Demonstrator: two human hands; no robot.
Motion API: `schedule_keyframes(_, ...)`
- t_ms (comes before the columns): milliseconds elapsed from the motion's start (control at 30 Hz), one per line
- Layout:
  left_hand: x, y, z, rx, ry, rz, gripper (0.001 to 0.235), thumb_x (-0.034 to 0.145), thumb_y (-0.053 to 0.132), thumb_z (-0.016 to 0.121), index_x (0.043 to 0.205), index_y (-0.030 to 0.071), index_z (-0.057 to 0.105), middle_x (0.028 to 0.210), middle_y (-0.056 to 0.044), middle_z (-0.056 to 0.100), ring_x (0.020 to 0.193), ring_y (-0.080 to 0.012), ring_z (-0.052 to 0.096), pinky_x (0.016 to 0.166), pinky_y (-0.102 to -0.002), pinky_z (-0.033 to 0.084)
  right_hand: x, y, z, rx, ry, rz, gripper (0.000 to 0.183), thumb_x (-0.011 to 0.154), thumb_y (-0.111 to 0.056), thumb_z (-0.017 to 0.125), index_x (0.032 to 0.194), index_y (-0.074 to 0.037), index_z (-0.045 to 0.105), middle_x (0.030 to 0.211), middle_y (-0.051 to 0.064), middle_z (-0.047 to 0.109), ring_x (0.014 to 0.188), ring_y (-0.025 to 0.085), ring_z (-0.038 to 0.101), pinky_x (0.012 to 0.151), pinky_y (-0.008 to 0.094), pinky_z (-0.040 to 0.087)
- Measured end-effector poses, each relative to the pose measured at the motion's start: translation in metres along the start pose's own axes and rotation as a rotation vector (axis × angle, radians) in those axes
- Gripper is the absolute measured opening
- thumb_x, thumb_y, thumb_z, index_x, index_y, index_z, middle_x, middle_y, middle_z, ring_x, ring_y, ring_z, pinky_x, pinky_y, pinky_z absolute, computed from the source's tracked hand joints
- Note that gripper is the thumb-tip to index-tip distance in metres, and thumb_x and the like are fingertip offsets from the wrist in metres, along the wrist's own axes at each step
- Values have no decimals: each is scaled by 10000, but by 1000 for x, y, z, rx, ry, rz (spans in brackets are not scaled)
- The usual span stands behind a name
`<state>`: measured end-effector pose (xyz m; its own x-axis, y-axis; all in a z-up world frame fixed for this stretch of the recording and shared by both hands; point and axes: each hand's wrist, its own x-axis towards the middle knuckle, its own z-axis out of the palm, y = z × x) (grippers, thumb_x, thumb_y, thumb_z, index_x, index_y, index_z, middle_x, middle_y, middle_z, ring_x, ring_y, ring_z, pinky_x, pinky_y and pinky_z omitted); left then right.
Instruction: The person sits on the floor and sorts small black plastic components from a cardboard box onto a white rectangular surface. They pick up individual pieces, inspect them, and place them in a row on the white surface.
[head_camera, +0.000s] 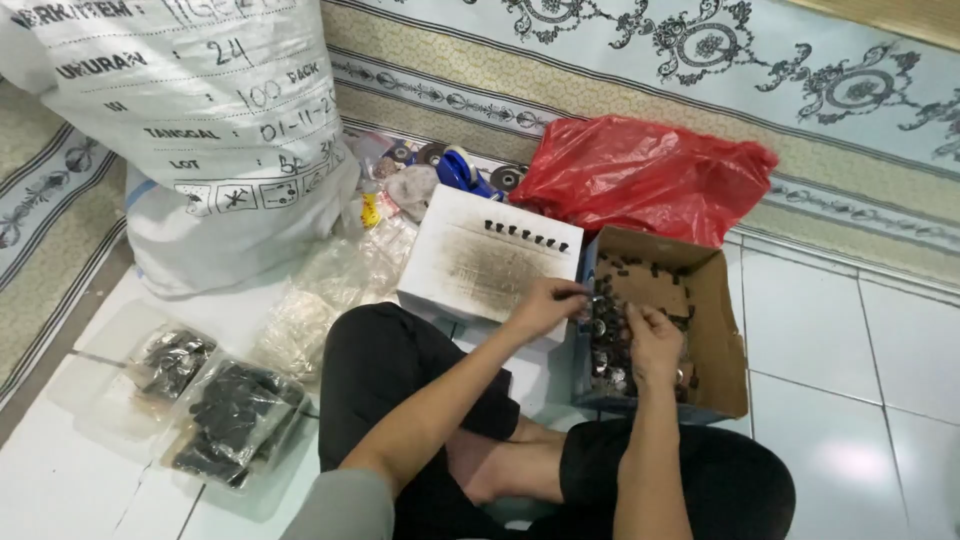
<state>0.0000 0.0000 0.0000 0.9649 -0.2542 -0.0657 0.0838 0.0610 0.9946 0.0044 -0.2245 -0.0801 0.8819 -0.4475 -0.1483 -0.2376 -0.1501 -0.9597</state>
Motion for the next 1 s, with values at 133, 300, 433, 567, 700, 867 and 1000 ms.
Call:
schedule_keyframes(133, -2, -27, -62, -371, 114, 21, 261, 949, 12, 701, 1179, -112, 693, 1035, -285, 728, 850, -256, 733, 772, -381, 653, -55, -44, 65, 155, -154, -164, 160, 970, -177, 769, 1032, -35, 730, 733, 57, 662, 582, 101, 579, 530, 241, 449)
schedule_keyframes(300, -9, -22, -96, -394, 195, 144, 222, 945, -12, 713, 1160, -69, 724, 1035, -287, 739, 865, -260, 745, 761, -379, 672, -82, -84, 121, 168, -270, -363, 88, 990, -72, 715, 990, 13, 739, 710, 90, 658, 590, 88, 515, 520, 224, 417)
schedule_keyframes(433, -6, -23, -104, -378, 203, 137, 242, 923, -8, 734, 1153, -80, 722, 1049, -292, 737, 879, -250, 737, 754, -370, 668, -84, -96, 136, 85, -287, -449, 93, 981, -103, 745, 975, -11, 756, 721, 88, 680, 633, 85, 535, 560, 226, 445)
schedule_keyframes(567, 1, -31, -109, -415, 173, 166, 213, 908, -36, 737, 1117, -73, 742, 997, -288, 743, 825, -258, 748, 719, -358, 671, -83, -100, 142, 27, -259, -479, 84, 983, -96, 748, 962, -16, 764, 715, 81, 675, 686, 107, 559, 625, 266, 485)
schedule_keyframes(700, 9, -40, -110, -419, 151, 180, 182, 909, -43, 741, 1090, -55, 759, 994, -289, 744, 818, -253, 750, 707, -361, 670, -87, -106, 147, 3, -257, -493, 86, 975, -93, 762, 932, -19, 764, 671, 68, 657, 650, 100, 544, 615, 256, 478)
schedule_keyframes(867, 11, -40, -113, -417, 136, 193, 174, 907, -53, 728, 1078, -52, 762, 979, -280, 747, 808, -254, 743, 693, -353, 669, -95, -106, 156, 27, -225, -463, 81, 964, -80, 767, 920, -11, 769, 646, 73, 649, 627, 95, 538, 598, 249, 473)
schedule_keyframes(1000, 15, -50, -113, -396, 192, 214, 176, 901, -49, 740, 1075, -42, 768, 950, -266, 752, 775, -243, 745, 671, -351, 665, -95, -103, 170, 15, -137, -484, 72, 959, -66, 766, 912, -15, 782, 626, 63, 643, 600, 87, 542, 581, 244, 470)
